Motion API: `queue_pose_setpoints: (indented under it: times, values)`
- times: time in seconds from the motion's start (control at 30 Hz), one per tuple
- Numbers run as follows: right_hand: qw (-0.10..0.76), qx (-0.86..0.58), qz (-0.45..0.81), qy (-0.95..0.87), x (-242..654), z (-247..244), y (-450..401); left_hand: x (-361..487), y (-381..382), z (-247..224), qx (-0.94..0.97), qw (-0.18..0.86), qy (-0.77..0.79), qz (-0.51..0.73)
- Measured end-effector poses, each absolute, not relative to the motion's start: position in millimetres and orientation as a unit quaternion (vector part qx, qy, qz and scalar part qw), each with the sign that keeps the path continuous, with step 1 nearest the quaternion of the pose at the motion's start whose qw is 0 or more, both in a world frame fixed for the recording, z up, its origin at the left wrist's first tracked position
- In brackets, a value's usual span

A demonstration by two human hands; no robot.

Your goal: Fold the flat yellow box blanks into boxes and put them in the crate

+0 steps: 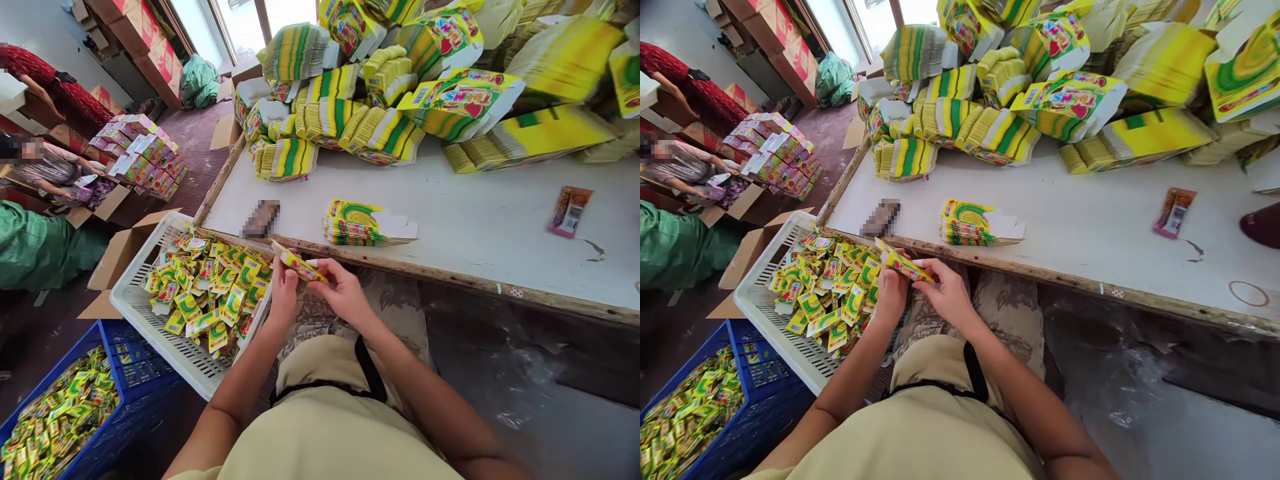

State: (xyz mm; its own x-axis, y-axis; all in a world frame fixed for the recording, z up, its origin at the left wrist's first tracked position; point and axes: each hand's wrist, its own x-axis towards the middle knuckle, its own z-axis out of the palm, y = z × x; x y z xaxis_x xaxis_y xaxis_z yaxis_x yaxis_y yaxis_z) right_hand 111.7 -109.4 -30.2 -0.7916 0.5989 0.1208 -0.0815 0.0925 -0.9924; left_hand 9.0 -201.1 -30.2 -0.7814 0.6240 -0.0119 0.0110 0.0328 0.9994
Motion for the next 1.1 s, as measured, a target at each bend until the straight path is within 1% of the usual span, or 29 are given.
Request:
queue_pose_setpoints:
  times: [0.1, 0.2, 0.27, 0.33, 0.37, 0.43, 0.53, 0.57, 0.63, 0.7, 0.73, 0.8, 0.87, 0.9, 0.97, 1.03, 1.1]
  values:
    - [0.292, -0.178, 0.645, -0.684, 114.7, -35.3, -102.3, 7.4, -207.8, -33.1, 0.217, 0.209, 0.656, 0.692]
    - [0.305, -0.151, 0.612, -0.714, 120.5, -35.3, -93.8, -4.9, -215.6, -24.2, 0.23, 0.232, 0.666, 0.671]
    - [0.315, -0.143, 0.553, -0.758, 126.3, -33.8, -85.7, -16.9, -222.9, -10.6, 0.28, 0.243, 0.671, 0.643]
    - [0.327, -0.143, 0.449, -0.819, 132.1, -31.5, -78.0, -27.3, -230.0, 5.1, 0.349, 0.227, 0.674, 0.61]
    - [0.331, -0.136, 0.392, -0.848, 134.4, -29.8, -75.7, -30.7, -232.6, 11.7, 0.386, 0.214, 0.681, 0.584]
    - [0.336, -0.094, 0.302, -0.887, 136.8, -25.5, -75.4, -31.9, -234.0, 19.2, 0.461, 0.215, 0.706, 0.493]
    - [0.349, -0.019, 0.267, -0.898, 136.3, -18.2, -83.8, -21.7, -228.0, 14.7, 0.52, 0.266, 0.734, 0.346]
    - [0.366, -0.023, 0.278, -0.888, 135.7, -16.8, -87.0, -16.9, -225.3, 10.8, 0.516, 0.273, 0.744, 0.324]
    - [0.408, -0.097, 0.331, -0.845, 133.8, -17.2, -91.9, -7.6, -220.8, 3.3, 0.492, 0.261, 0.771, 0.308]
    - [0.418, -0.186, 0.438, -0.774, 130.5, -22.6, -94.6, -0.2, -218.0, -1.6, 0.474, 0.225, 0.794, 0.306]
    - [0.394, -0.21, 0.511, -0.735, 128.0, -26.8, -95.7, 2.8, -217.2, -3.2, 0.475, 0.213, 0.797, 0.306]
    - [0.305, -0.216, 0.653, -0.658, 121.6, -36.7, -98.5, 7.5, -216.0, -6.0, 0.502, 0.201, 0.78, 0.314]
    - [0.229, -0.196, 0.747, -0.592, 114.8, -46.2, -101.6, 10.9, -215.6, -9.7, 0.545, 0.186, 0.749, 0.328]
    - [0.21, -0.193, 0.771, -0.569, 112.0, -50.0, -102.9, 12.1, -215.8, -12.0, 0.565, 0.174, 0.734, 0.334]
    - [0.203, -0.193, 0.788, -0.549, 109.3, -54.8, -104.1, 13.1, -216.8, -16.6, 0.585, 0.141, 0.724, 0.338]
    - [0.201, -0.189, 0.779, -0.563, 111.0, -55.1, -104.4, 12.6, -218.3, -20.1, 0.584, 0.12, 0.733, 0.328]
    - [0.213, -0.171, 0.745, -0.608, 116.3, -51.2, -105.5, 11.1, -219.4, -22.1, 0.569, 0.132, 0.748, 0.315]
